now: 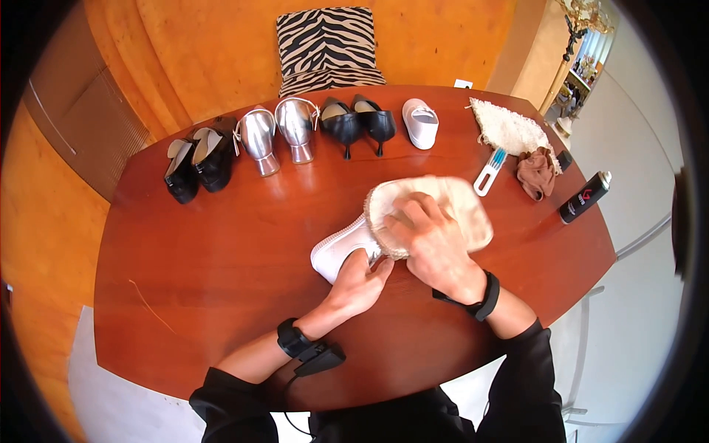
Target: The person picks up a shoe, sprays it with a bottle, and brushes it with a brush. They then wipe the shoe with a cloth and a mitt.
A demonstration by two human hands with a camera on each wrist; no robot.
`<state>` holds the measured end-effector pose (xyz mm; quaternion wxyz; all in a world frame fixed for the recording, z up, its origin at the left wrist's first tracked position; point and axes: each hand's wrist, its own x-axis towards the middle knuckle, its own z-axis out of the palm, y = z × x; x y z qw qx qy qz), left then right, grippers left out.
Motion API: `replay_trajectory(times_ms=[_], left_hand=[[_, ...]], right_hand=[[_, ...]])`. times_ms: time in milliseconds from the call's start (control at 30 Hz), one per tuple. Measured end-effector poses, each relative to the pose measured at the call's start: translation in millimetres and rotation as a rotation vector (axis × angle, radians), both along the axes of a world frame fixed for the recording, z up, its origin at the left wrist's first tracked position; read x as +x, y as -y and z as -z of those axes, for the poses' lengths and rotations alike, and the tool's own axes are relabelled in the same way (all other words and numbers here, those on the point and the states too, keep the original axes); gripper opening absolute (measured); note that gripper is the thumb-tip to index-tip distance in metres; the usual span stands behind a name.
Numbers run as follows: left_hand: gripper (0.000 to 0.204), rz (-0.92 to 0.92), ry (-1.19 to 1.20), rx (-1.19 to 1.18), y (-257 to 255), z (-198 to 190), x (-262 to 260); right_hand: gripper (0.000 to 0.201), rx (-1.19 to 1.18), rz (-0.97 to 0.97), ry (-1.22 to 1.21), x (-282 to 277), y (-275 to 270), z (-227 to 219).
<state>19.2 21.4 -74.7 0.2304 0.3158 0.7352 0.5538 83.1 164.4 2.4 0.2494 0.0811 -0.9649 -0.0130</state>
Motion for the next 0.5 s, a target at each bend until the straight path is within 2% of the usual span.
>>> replay_trajectory(times_ms=[33, 67, 100, 200, 267, 300, 367, 400, 467, 500], left_hand=[[0.022, -0.002, 0.046, -0.081, 2, -13, 0], [0.031, -0.005, 0.091, -0.161, 3, -22, 0], [0.031, -0.003, 0.084, -0.169, 4, -25, -1], [0.03, 0.041, 0.144, -0.197, 4, -30, -3], [0.018, 0.059, 0.124, -0.236, 4, -32, -4], [0.018, 0.062, 0.118, -0.245, 4, -24, -5], [0.022, 0.128, 0.152, 0.018, 2, -4, -6], [0.022, 0.137, 0.146, 0.004, 3, -3, -1], [0.033, 0.112, 0.041, 0.235, 4, -14, 9], [0.04, 0.162, 0.183, 0.116, 10, -17, 7]], right_hand=[[0.027, 0.021, -0.003, -0.065, -2, -2, 0], [0.027, 0.012, 0.002, -0.072, -3, -5, 0], [0.025, 0.043, 0.036, -0.057, -3, -8, 1], [0.019, 0.049, 0.094, -0.002, -2, -10, 4], [0.019, 0.109, 0.096, -0.03, -2, -4, 6], [0.019, 0.1, 0.1, -0.035, -2, 0, 7], [0.02, 0.083, -0.016, -0.095, -1, 10, 5], [0.02, 0.07, -0.005, -0.101, -2, 14, 5], [0.029, -0.118, -0.217, -0.001, -5, 22, 4], [0.023, -0.131, -0.266, 0.06, -8, 24, 3]])
